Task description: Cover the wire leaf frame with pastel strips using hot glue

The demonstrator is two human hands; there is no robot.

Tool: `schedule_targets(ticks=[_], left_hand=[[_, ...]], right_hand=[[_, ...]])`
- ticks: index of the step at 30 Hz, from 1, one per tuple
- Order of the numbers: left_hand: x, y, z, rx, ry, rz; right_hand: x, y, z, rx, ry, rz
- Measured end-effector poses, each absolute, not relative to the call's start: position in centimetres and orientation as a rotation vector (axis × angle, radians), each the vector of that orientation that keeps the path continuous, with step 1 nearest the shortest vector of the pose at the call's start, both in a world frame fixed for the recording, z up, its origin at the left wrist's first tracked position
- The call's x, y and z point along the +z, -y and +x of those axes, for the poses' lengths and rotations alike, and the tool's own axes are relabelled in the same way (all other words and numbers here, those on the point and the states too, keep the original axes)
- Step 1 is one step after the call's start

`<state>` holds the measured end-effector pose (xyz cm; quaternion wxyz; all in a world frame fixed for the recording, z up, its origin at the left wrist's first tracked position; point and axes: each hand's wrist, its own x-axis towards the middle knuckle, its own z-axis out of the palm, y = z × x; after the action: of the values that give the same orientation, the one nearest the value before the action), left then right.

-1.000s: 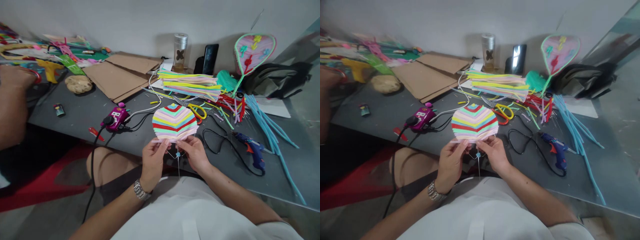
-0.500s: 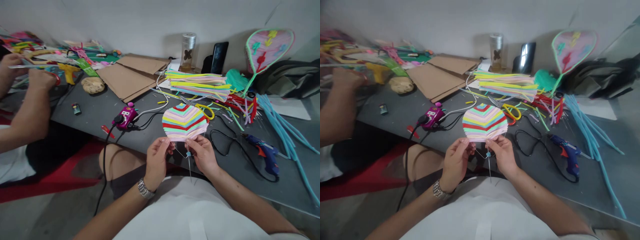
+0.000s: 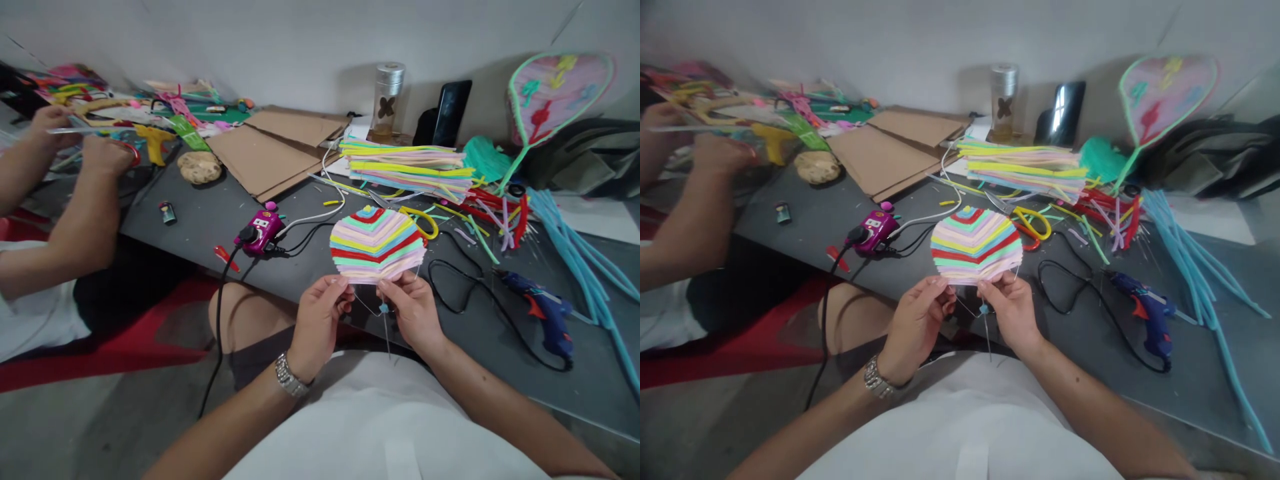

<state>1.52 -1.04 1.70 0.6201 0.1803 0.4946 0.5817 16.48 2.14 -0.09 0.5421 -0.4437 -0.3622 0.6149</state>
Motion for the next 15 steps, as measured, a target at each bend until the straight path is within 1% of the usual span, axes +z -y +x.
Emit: schedule_targets(ticks=[10, 15], left_hand=[[1.1, 1.5, 1.4, 1.386, -1.168, 0.521], [0.8, 1.0, 1.6, 1.397, -1.077, 0.531]], right_hand=[[-0.2, -2.2, 16.6, 1.539, 0.792, -1.035], [0.0, -2.2, 16.6, 1.562, 0.797, -1.009]])
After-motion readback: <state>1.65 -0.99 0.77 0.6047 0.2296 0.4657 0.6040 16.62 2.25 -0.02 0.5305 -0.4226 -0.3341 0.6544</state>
